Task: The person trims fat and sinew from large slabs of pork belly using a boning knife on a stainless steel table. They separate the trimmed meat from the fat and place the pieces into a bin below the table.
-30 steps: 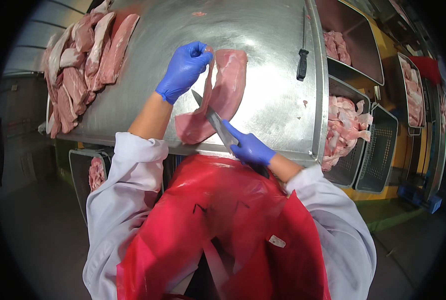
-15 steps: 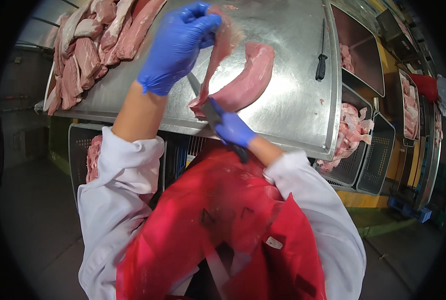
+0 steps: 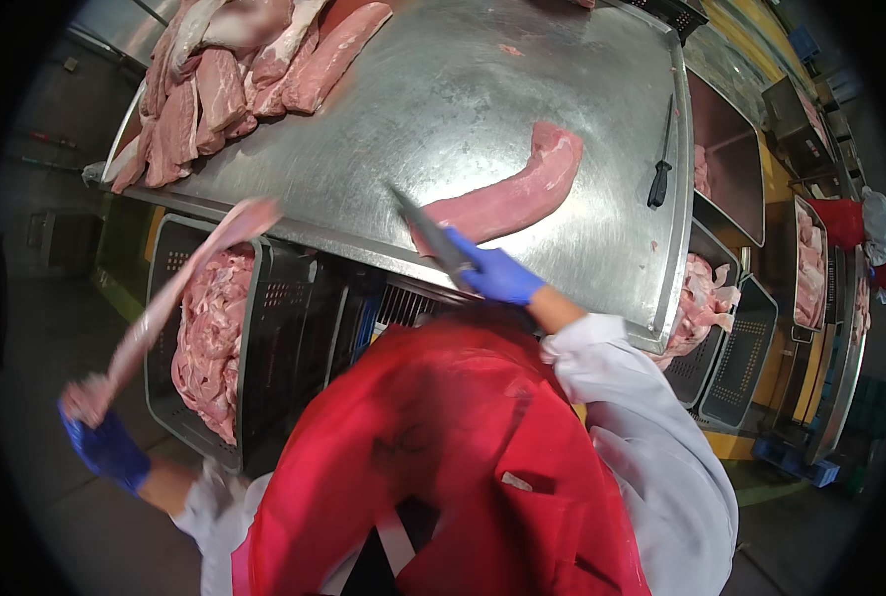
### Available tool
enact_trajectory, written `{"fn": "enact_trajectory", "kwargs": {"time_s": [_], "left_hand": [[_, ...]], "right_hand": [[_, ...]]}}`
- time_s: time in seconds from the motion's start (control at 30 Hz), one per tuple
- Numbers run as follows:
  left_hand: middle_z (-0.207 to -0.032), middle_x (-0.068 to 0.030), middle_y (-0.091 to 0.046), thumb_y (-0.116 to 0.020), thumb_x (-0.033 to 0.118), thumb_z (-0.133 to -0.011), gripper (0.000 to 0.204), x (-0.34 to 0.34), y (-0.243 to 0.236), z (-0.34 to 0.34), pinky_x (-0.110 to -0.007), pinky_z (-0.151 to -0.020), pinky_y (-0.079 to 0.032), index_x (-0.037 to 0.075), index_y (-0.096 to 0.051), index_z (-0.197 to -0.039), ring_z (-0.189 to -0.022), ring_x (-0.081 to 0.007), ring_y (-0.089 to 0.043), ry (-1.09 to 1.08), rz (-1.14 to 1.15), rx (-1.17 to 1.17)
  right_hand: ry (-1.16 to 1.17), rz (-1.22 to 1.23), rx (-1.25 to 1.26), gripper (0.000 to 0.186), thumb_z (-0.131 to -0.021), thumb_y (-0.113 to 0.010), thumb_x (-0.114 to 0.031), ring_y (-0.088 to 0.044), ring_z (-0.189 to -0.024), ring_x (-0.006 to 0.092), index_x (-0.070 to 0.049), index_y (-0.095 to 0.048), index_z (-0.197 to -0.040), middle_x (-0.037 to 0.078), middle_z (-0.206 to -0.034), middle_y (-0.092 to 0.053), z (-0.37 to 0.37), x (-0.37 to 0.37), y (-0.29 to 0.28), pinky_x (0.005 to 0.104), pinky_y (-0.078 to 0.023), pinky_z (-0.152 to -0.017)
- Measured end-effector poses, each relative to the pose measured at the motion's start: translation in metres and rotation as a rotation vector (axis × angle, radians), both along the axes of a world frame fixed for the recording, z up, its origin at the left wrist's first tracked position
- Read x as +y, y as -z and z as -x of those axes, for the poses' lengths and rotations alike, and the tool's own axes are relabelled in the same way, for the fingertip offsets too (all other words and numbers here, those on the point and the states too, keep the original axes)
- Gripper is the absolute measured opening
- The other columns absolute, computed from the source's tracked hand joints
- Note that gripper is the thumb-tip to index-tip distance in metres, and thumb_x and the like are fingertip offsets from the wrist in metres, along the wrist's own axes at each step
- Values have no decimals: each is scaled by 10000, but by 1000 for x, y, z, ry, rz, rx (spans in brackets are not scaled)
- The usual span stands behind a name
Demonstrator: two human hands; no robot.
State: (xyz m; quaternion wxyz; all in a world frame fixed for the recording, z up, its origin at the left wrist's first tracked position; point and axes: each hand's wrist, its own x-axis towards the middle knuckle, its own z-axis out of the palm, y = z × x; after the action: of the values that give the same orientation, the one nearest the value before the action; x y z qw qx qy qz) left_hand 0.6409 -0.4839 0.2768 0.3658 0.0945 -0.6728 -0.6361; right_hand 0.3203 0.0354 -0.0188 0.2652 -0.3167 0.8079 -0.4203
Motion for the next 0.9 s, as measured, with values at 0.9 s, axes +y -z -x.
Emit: {"fn": "enact_trajectory", "kwargs": {"time_s": [0.9], "left_hand": [[-1424,-165,-430,-643,368,-893,666,370,342,455,-652,-1017,-402,105,-395,-1451,-1304,-389,-460,313,1168,-1050]], "right_hand": [[410,-581,21,832,-897,-508,-77,-635,-710,500,-196,-87,-1605,332,-805,-645,-28,107,17,571,-492,-705]]}}
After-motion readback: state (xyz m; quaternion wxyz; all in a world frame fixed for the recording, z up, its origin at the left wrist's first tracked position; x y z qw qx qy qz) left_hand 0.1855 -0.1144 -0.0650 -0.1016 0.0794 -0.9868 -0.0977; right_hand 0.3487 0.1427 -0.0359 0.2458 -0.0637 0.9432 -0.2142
